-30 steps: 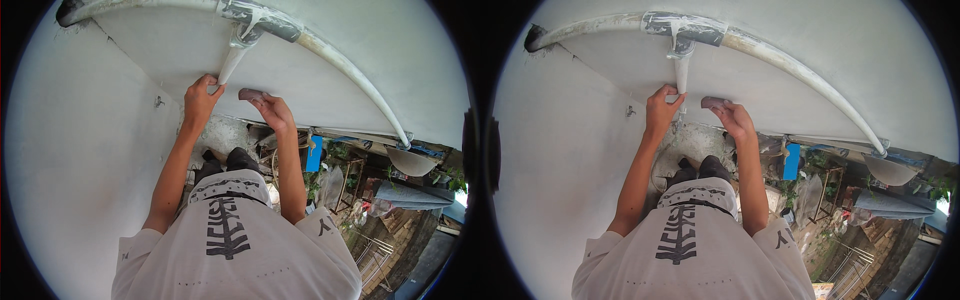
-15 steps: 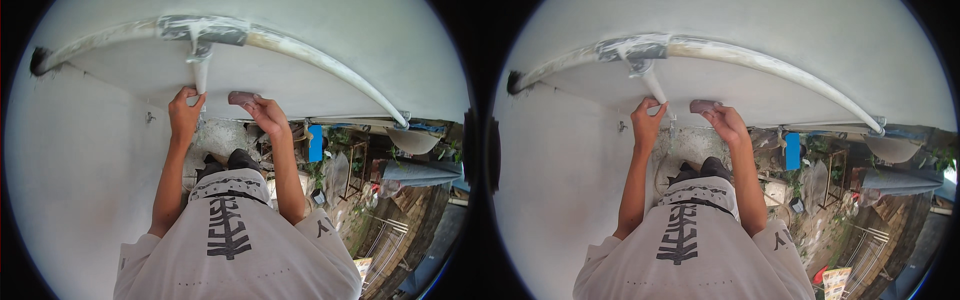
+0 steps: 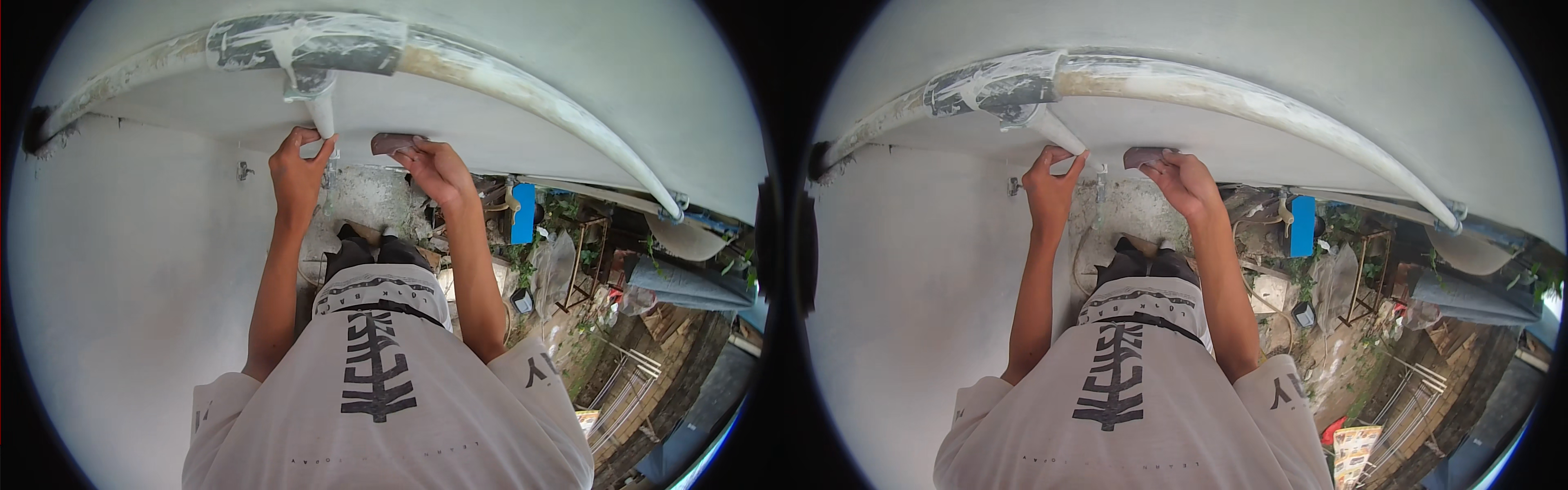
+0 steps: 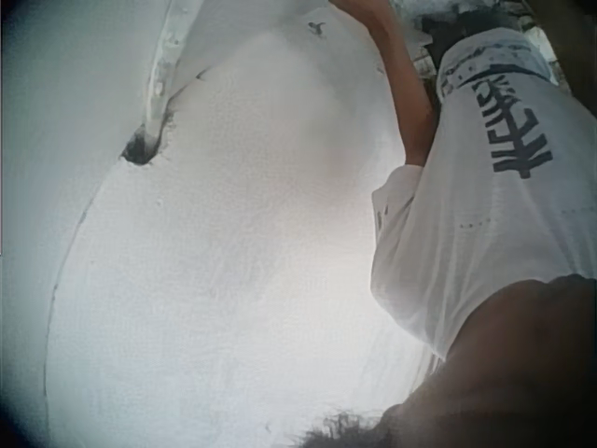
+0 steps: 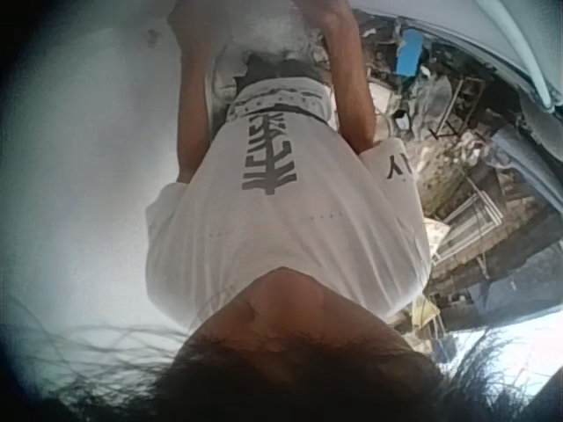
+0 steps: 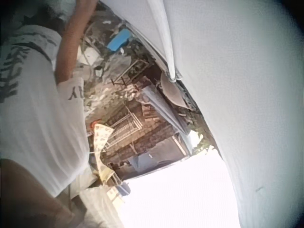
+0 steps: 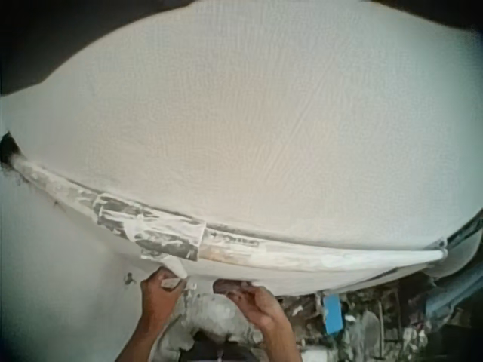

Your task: Sanding a wall surface using a piece of sandpaper.

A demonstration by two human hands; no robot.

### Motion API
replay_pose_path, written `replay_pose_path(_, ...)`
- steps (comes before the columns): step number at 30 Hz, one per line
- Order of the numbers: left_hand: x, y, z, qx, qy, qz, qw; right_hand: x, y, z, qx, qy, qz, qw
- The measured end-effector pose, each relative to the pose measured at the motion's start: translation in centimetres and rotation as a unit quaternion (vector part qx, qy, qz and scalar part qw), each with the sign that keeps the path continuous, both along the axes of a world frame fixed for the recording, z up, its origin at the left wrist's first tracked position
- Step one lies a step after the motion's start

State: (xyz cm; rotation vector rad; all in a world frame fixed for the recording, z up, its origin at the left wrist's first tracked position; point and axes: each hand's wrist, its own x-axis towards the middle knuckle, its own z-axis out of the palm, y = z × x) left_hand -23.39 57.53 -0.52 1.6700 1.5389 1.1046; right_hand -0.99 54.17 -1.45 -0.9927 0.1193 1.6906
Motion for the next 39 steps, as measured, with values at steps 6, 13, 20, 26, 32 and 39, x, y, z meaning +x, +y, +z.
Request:
replay_pose_path(6, -0.3, 0.1, 0.4, 0.013, 0.049, -0.007, 0.999, -0.7, 0.1, -0.4, 0.014, 0.001, 0.006, 1.0)
replay_pose_path(13, 0.2, 0.3, 0.3, -0.004, 0.017, 0.001, 1.0, 0.2, 0.3, -2.4, -0.005, -0.002, 0.004, 1.0)
replay_pose_path(20, -0.4, 0.1, -0.9, 0.01, 0.041, -0.004, 0.999, -0.9, 0.2, -1.0, 0.022, -0.003, 0.004, 1.0)
replay_pose_path(26, 0.1, -0.1, 0.1, 0.008, 0.055, 0.006, 0.998, -1.0, -0.4, 1.8, 0.052, -0.032, 0.038, 0.997)
replay_pose_path(32, 0.3, 0.3, -0.2, 0.001, 0.058, 0.009, 0.998, -1.3, -0.2, 0.5, 0.03, 0.01, -0.006, 0.999)
replay_pose_path(39, 0.2, -0.1, 0.3, -0.01, 0.091, 0.013, 0.996, -1.2, -0.9, 1.2, 0.027, -0.016, 0.005, 0.999)
